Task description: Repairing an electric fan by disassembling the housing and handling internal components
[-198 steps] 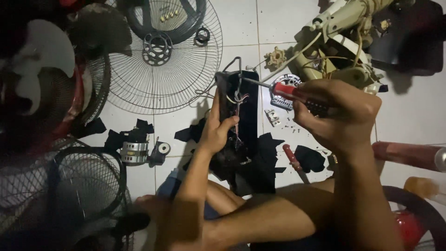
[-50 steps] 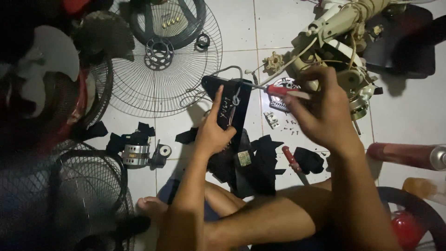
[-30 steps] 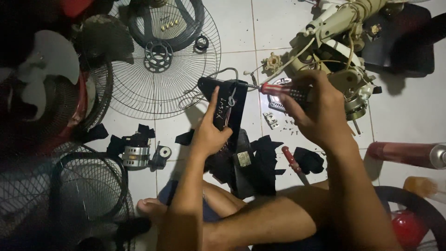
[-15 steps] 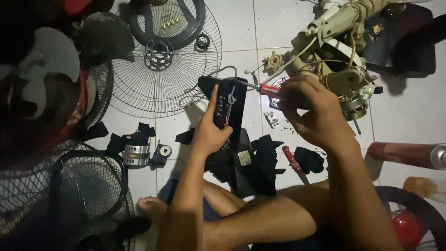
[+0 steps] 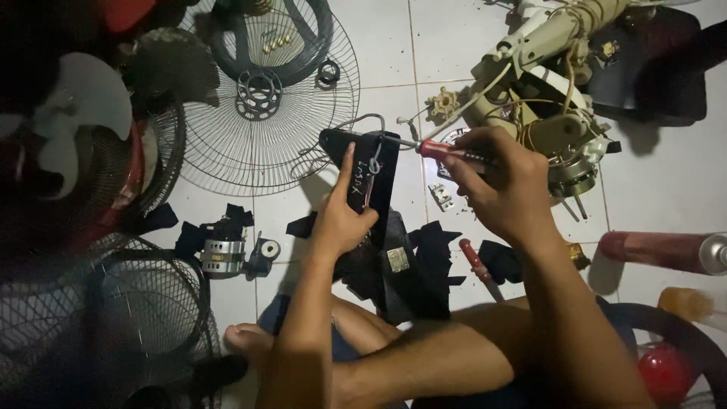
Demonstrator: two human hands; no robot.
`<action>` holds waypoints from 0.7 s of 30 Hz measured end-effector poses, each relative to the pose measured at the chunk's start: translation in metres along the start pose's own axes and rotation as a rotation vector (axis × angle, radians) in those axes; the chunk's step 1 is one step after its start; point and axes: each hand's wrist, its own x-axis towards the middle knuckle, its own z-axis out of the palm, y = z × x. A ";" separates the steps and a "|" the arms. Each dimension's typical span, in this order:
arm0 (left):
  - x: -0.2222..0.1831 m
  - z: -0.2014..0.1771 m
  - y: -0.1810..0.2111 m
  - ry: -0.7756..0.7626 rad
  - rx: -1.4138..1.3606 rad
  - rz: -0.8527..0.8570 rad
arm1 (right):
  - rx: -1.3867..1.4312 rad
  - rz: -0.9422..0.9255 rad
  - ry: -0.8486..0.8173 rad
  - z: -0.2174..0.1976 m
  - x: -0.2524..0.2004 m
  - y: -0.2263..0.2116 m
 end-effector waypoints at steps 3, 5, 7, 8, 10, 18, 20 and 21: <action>0.003 0.002 -0.007 0.024 -0.003 0.019 | 0.057 0.057 0.032 0.002 -0.001 0.000; 0.006 0.004 -0.009 0.027 -0.002 0.027 | 0.106 0.093 0.045 0.002 0.001 -0.010; 0.008 0.006 -0.013 0.032 -0.001 0.032 | 0.157 0.130 0.054 0.003 0.001 -0.014; 0.009 0.007 -0.016 0.036 0.004 0.041 | 0.168 0.134 0.068 0.003 0.001 -0.014; 0.009 0.006 -0.012 0.040 0.007 0.050 | 0.178 0.138 0.082 0.003 0.002 -0.010; 0.013 0.006 -0.018 0.059 -0.074 0.143 | -0.119 -0.287 0.021 0.001 0.002 -0.002; 0.016 0.007 -0.023 0.060 -0.095 0.157 | -0.125 -0.265 0.035 0.003 0.000 0.003; 0.017 0.009 -0.025 0.058 -0.115 0.172 | -0.133 -0.241 0.051 0.004 -0.001 0.006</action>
